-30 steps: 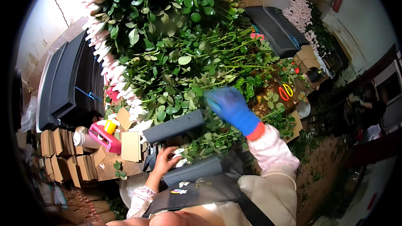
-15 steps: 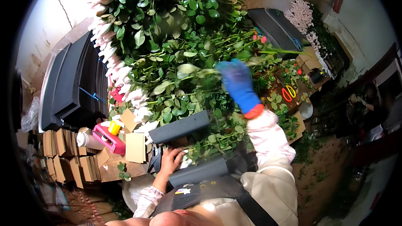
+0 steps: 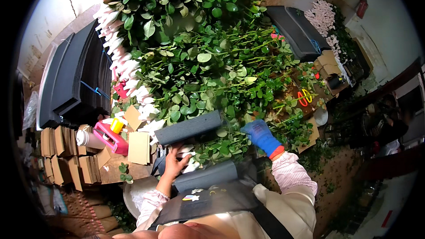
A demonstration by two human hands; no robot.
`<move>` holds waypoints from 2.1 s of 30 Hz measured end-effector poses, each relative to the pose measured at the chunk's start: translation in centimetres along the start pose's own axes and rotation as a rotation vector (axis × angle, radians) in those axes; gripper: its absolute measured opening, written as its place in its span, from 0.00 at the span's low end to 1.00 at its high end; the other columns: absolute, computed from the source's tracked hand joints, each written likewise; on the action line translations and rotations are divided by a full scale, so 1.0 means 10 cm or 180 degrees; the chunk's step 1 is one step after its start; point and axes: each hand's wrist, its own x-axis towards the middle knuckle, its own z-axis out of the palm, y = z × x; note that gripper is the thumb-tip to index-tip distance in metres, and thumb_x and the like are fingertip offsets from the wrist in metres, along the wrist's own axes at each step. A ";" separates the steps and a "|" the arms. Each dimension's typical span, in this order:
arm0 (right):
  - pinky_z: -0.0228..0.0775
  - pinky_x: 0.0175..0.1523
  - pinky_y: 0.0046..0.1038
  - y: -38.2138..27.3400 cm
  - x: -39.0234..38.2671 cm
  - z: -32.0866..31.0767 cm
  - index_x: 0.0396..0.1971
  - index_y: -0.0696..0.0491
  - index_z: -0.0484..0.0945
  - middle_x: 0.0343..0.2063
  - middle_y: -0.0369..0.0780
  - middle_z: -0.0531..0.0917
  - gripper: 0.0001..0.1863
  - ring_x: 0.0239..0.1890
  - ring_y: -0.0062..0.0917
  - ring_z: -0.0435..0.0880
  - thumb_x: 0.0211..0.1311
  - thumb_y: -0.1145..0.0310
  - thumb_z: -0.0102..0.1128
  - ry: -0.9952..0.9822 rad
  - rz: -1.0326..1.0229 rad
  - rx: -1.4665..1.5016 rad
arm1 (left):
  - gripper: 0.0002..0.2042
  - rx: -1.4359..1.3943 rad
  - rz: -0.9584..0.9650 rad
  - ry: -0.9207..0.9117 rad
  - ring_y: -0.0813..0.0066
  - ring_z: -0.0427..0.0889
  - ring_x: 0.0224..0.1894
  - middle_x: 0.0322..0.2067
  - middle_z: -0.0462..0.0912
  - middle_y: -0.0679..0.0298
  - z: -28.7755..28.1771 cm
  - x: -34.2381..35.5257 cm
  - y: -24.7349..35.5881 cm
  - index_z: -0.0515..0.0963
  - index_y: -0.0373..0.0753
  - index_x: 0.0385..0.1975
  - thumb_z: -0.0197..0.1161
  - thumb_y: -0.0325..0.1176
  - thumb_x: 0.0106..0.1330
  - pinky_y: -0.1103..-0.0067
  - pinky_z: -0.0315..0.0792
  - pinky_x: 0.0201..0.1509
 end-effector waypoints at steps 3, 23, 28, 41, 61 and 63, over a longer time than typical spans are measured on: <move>0.76 0.46 0.42 -0.10 0.22 -0.32 0.42 0.39 0.86 0.39 0.38 0.87 0.11 0.42 0.37 0.86 0.60 0.63 0.63 -0.0869 0.0214 -0.0741 | 0.23 0.0338 -0.0091 -0.0170 0.50 0.81 0.51 0.49 0.79 0.50 -0.07 -0.06 -0.06 0.81 0.37 0.51 0.77 0.36 0.57 0.67 0.77 0.54; 0.63 0.65 0.44 -0.27 2.22 -1.02 0.54 0.40 0.78 0.57 0.40 0.81 0.19 0.60 0.34 0.79 0.62 0.58 0.60 0.0490 0.0138 -0.0930 | 0.23 0.0687 0.0169 0.0030 0.36 0.75 0.54 0.55 0.72 0.38 -0.01 -0.05 0.03 0.79 0.32 0.50 0.74 0.39 0.59 0.58 0.74 0.56; 0.57 0.71 0.45 -0.02 2.39 -0.68 0.54 0.39 0.80 0.59 0.38 0.81 0.21 0.64 0.37 0.75 0.59 0.58 0.62 0.0881 0.0564 -0.1163 | 0.17 0.0545 0.0436 -0.0061 0.45 0.82 0.46 0.51 0.74 0.48 0.05 0.01 0.18 0.79 0.44 0.50 0.71 0.36 0.63 0.62 0.79 0.47; 0.71 0.59 0.38 0.06 0.88 -1.88 0.51 0.43 0.83 0.39 0.39 0.83 0.27 0.45 0.36 0.81 0.46 0.77 0.66 0.3301 -0.0426 0.0169 | 0.18 0.0602 0.0124 -0.0194 0.45 0.79 0.45 0.42 0.79 0.48 0.02 -0.08 -0.05 0.79 0.37 0.49 0.70 0.39 0.65 0.61 0.74 0.49; 0.78 0.45 0.42 -0.87 0.17 -1.01 0.56 0.42 0.79 0.39 0.42 0.87 0.21 0.39 0.41 0.86 0.64 0.55 0.62 -0.0040 -0.0592 0.0224 | 0.26 0.0759 0.0113 -0.0226 0.45 0.76 0.53 0.49 0.78 0.48 -0.01 -0.12 -0.09 0.73 0.37 0.58 0.69 0.34 0.59 0.62 0.73 0.58; 0.79 0.44 0.41 -1.34 0.33 -1.04 0.62 0.40 0.76 0.35 0.43 0.87 0.27 0.37 0.42 0.87 0.65 0.47 0.59 -0.0567 -0.0753 0.0743 | 0.29 0.0693 0.0291 0.0009 0.45 0.76 0.55 0.53 0.77 0.49 0.03 -0.11 -0.10 0.71 0.37 0.60 0.69 0.34 0.58 0.62 0.72 0.60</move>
